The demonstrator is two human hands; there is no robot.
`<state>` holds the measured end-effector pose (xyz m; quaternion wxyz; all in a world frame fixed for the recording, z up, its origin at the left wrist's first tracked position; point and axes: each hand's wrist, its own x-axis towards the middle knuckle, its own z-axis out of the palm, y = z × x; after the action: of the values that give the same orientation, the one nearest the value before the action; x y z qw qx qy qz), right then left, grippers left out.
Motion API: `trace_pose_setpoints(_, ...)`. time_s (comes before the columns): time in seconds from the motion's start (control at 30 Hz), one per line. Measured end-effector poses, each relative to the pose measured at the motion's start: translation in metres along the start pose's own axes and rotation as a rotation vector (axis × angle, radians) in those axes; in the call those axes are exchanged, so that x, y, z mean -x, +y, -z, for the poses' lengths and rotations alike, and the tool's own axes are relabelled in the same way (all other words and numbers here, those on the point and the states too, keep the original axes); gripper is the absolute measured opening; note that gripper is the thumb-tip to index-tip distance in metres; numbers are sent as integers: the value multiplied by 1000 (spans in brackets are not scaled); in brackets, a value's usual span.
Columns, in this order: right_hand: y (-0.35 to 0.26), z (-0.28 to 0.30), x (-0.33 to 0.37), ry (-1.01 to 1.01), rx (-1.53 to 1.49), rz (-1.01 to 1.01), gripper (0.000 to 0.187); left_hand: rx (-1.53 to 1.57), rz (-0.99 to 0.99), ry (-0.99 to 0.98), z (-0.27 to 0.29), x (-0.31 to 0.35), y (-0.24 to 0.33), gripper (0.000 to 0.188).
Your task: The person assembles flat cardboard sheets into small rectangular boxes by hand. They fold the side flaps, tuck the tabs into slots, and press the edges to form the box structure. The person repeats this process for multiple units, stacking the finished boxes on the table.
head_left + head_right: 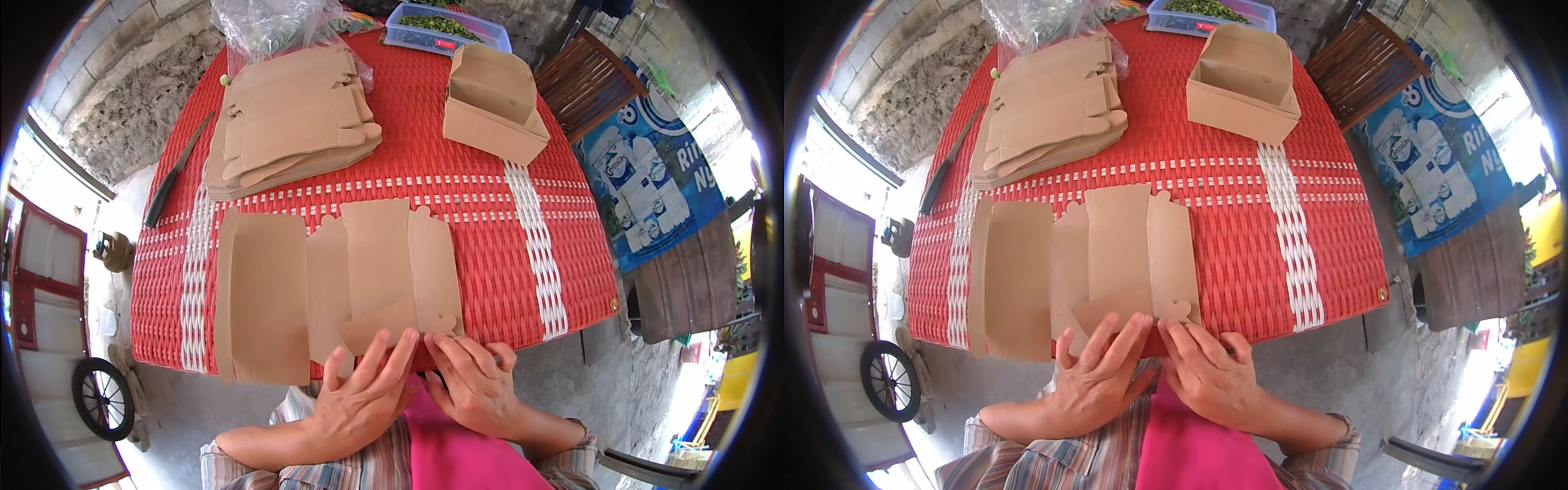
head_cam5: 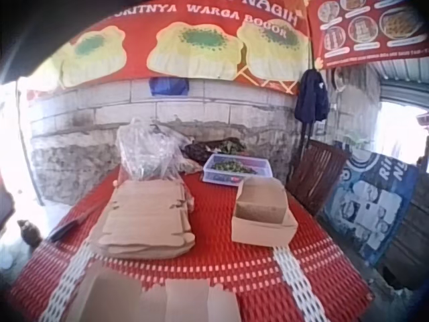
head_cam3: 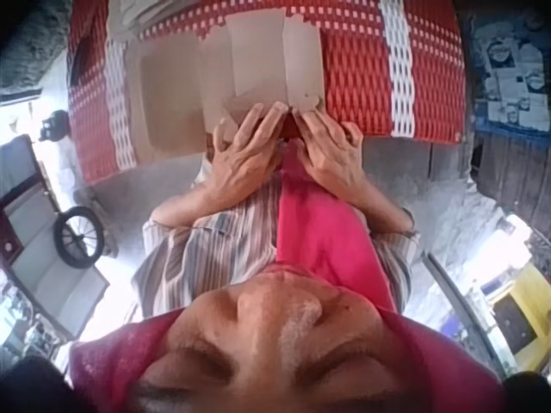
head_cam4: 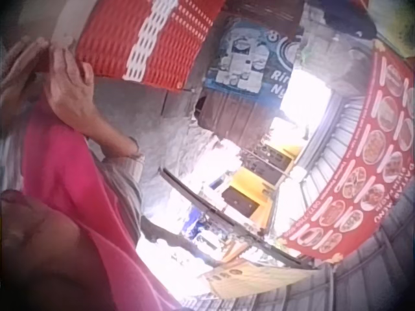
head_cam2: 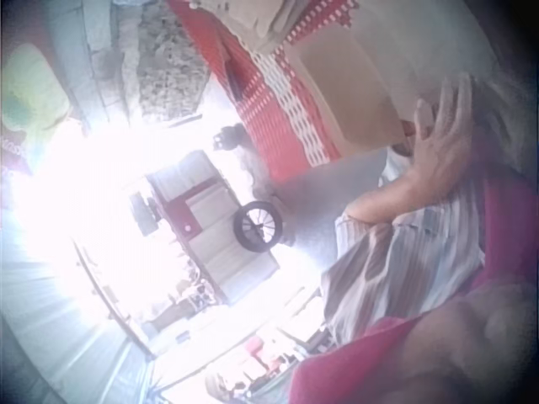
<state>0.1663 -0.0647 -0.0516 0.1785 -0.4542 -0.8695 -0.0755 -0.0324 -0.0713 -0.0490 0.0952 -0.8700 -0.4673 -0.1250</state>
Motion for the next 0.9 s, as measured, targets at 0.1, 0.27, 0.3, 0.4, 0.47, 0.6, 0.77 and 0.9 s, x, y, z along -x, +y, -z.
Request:
trace_pose_setpoints(0.1, 5, 2, -4, -49, -46, 46, 50, 26, -15, -79, 3, -3, 2, 56)
trace_pose_setpoints(0.27, 6, -1, -2, -10, -49, 49, 47, 79, -55, -86, 4, -9, -2, 47)
trace_pose_setpoints(0.3, 8, -2, -3, 1, -60, 49, 49, 82, -57, -85, 4, -9, -2, 47)
trace_pose_setpoints(0.4, 9, -3, -5, -5, -118, 19, 49, 173, -31, -98, 3, -9, -3, 51)
trace_pose_setpoints(0.47, 10, -3, -6, -5, -142, 3, 47, 253, -14, -87, 3, -11, -6, 53)
trace_pose_setpoints(0.6, 14, 0, -5, 33, -121, -6, 39, 396, 28, -75, 9, -8, -13, 50)
trace_pose_setpoints(0.77, 21, 1, -1, 72, -96, 3, 32, 400, 69, -87, 17, 2, -21, 48)
trace_pose_setpoints(0.9, 23, -1, 3, 96, -116, -19, 30, 378, 111, -72, 21, 13, -26, 48)
